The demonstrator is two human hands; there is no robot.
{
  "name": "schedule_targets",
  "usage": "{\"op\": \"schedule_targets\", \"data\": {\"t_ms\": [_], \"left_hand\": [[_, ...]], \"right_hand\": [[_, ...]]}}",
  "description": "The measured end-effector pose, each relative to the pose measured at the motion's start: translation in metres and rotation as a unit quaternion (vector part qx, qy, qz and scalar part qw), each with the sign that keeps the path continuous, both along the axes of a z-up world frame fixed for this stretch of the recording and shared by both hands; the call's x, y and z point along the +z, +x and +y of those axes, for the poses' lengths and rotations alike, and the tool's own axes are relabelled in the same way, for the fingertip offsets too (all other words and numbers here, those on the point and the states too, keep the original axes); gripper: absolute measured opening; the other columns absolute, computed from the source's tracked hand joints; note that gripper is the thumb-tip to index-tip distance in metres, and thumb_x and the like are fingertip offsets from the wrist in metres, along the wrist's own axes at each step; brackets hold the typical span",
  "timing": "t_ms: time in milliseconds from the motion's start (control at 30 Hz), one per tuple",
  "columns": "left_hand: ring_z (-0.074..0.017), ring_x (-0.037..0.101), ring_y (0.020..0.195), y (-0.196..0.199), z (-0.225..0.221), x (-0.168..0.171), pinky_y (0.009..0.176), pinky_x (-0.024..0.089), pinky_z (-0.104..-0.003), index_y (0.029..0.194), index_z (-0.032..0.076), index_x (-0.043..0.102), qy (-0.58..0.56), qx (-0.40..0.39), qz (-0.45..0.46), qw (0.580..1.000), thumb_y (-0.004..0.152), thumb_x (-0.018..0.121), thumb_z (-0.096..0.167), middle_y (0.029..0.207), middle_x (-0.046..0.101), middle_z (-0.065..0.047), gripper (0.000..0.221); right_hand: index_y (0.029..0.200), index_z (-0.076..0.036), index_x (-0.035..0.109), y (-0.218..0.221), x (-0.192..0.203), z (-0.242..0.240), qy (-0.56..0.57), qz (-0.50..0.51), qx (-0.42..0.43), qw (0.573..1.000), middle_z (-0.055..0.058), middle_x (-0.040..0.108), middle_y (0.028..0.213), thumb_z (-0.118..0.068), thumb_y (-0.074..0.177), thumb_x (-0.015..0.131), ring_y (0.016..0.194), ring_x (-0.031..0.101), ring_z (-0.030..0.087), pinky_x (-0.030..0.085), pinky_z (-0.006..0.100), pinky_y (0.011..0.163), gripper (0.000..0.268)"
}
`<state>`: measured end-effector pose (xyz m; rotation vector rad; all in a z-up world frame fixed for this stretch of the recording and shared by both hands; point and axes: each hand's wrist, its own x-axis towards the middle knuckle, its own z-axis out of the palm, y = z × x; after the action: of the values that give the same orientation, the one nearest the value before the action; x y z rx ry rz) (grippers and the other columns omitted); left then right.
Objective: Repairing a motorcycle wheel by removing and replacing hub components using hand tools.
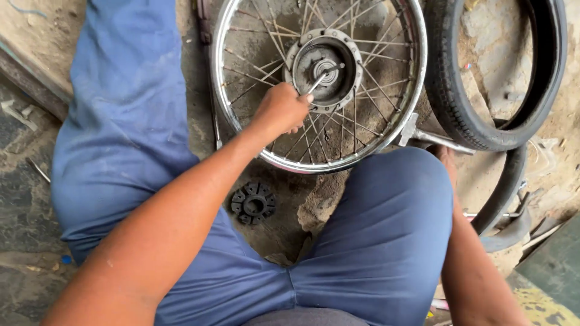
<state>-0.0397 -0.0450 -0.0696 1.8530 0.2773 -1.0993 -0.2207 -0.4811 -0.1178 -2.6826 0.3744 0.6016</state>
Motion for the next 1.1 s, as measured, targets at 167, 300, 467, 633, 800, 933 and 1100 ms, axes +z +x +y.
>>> {"op": "schedule_targets", "data": {"t_ms": [167, 300, 467, 633, 800, 933, 1100], "left_hand": [[-0.0151, 0.061, 0.042, -0.015, 0.009, 0.013, 0.042, 0.051, -0.032, 0.084, -0.001, 0.064, -0.106, 0.067, 0.117, 0.985, 0.105, 0.046, 0.043, 0.056, 0.063, -0.006, 0.052], [-0.0136, 0.055, 0.04, -0.038, 0.01, -0.007, 0.038, 0.044, -0.032, 0.082, 0.004, 0.063, -0.104, 0.092, 0.107, 0.984, 0.104, 0.049, 0.043, 0.057, 0.059, -0.003, 0.047], [-0.0205, 0.054, 0.053, -0.047, -0.004, -0.037, 0.05, 0.041, -0.043, 0.082, 0.004, 0.067, -0.003, 0.065, -0.023, 0.998, 0.105, 0.05, 0.041, 0.062, 0.061, -0.006, 0.047], [-0.027, 0.058, 0.058, -0.041, -0.009, -0.028, 0.06, 0.046, -0.047, 0.083, 0.0, 0.067, 0.001, 0.07, -0.022, 0.997, 0.105, 0.051, 0.042, 0.065, 0.063, -0.012, 0.05], [-0.0312, 0.057, 0.06, -0.043, -0.017, -0.032, 0.063, 0.045, -0.048, 0.081, -0.004, 0.066, -0.036, 0.1, -0.035, 0.994, 0.104, 0.053, 0.039, 0.067, 0.063, -0.016, 0.05], [-0.0299, 0.058, 0.06, -0.038, -0.015, -0.024, 0.063, 0.044, -0.048, 0.082, -0.003, 0.067, -0.031, 0.107, -0.001, 0.994, 0.105, 0.05, 0.04, 0.067, 0.064, -0.015, 0.051], [-0.0294, 0.059, 0.06, -0.039, -0.009, -0.018, 0.062, 0.045, -0.048, 0.083, -0.003, 0.065, -0.036, 0.124, 0.012, 0.992, 0.105, 0.05, 0.041, 0.069, 0.065, -0.015, 0.052]], "right_hand": [[0.145, -0.004, 0.053, 0.006, -0.038, -0.013, -0.119, -0.109, 0.116, 0.98, 0.021, 0.057, 0.139, -0.05, 0.1, 0.063, 0.129, 0.052, 0.043, 0.038, 0.053, 0.106, 0.066], [0.14, -0.007, 0.06, 0.014, -0.054, -0.019, -0.145, -0.123, 0.117, 0.975, 0.024, 0.061, 0.134, -0.048, 0.1, 0.064, 0.129, 0.052, 0.046, 0.033, 0.053, 0.107, 0.057], [0.126, 0.0, 0.061, 0.01, -0.014, 0.006, -0.008, -0.035, -0.009, 0.999, 0.026, 0.066, 0.117, -0.044, 0.106, 0.061, 0.108, 0.062, 0.042, 0.049, 0.05, 0.092, 0.048], [0.113, -0.003, 0.065, 0.057, 0.092, 0.046, 0.087, 0.078, -0.3, 0.947, 0.017, 0.069, 0.096, -0.039, 0.109, 0.049, 0.078, 0.062, 0.025, 0.052, 0.041, 0.071, 0.039], [0.111, -0.003, 0.059, 0.092, 0.205, 0.049, 0.356, -0.062, -0.373, 0.855, 0.008, 0.056, 0.089, -0.041, 0.121, 0.046, 0.068, 0.049, 0.016, 0.04, 0.03, 0.058, 0.042], [0.121, -0.007, 0.055, 0.139, 0.256, 0.16, 0.467, -0.168, -0.351, 0.794, 0.006, 0.055, 0.088, -0.05, 0.117, 0.041, 0.068, 0.051, 0.015, 0.043, 0.029, 0.057, 0.045], [0.11, -0.012, 0.06, 0.147, 0.173, 0.25, 0.457, -0.084, -0.363, 0.808, 0.0, 0.057, 0.079, -0.041, 0.107, 0.061, 0.055, 0.049, 0.011, 0.04, 0.029, 0.044, 0.029]]}}
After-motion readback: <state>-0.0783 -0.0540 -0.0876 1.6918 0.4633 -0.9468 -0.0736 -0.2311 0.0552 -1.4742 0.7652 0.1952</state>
